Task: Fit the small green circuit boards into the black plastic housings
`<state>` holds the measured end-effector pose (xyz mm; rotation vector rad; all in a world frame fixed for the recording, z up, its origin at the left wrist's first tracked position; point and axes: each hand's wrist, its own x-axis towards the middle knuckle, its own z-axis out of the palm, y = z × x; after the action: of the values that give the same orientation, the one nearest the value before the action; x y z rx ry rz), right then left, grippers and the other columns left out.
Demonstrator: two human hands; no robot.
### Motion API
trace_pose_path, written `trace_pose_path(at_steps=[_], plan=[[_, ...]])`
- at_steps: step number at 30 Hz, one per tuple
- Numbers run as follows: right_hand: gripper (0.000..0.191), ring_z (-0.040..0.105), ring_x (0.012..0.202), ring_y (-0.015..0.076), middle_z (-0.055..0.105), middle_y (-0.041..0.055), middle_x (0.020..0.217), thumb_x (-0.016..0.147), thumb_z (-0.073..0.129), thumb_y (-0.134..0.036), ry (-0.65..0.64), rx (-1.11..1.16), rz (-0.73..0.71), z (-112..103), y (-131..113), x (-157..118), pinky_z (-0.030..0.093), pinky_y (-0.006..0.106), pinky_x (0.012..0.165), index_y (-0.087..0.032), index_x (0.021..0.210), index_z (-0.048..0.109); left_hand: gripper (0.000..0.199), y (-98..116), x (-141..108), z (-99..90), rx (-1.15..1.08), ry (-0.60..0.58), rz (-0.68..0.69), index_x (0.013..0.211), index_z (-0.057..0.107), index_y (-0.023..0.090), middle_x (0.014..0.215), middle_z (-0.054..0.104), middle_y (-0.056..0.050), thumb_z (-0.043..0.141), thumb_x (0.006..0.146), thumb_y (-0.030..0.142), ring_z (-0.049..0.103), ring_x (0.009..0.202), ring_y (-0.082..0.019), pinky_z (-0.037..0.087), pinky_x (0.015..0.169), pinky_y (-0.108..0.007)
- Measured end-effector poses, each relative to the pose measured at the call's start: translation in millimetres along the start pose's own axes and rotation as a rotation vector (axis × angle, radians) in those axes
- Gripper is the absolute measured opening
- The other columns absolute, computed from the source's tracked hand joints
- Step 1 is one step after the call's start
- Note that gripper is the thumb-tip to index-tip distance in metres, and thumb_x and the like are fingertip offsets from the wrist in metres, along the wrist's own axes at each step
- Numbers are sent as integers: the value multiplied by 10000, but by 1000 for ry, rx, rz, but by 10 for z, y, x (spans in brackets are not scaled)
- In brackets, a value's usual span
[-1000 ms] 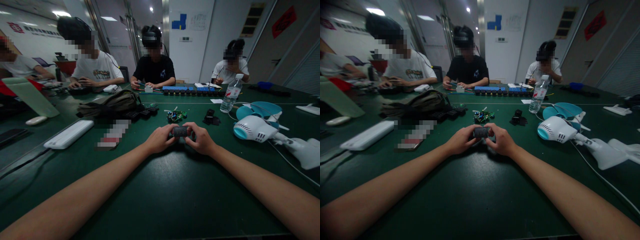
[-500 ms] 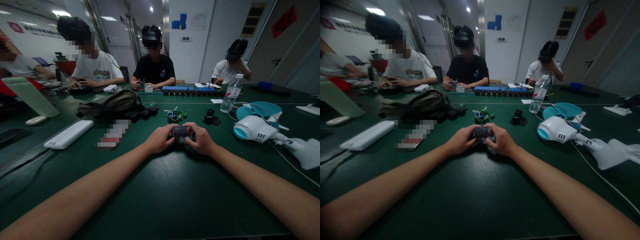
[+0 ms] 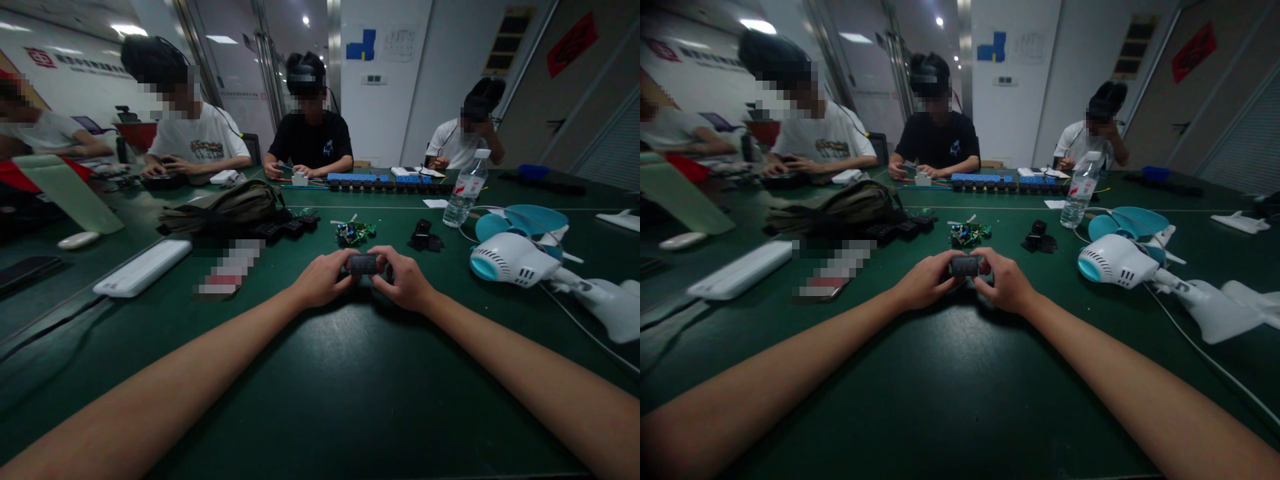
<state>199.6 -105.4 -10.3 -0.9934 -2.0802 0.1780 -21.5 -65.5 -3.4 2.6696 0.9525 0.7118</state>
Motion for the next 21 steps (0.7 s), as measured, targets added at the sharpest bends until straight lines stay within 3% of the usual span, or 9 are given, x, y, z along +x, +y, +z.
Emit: trace_pose_path(at_steps=[21], plan=[[345,528,612,133,561,-22,775,817,576,-203,-13,5,16,-3,4,-1,427,256,623,-214,1154,505,386,1,0,1,26,-4,4,1269,529,218,1054,670,-60,558,895,310,637,884,-212,483,800,-333]])
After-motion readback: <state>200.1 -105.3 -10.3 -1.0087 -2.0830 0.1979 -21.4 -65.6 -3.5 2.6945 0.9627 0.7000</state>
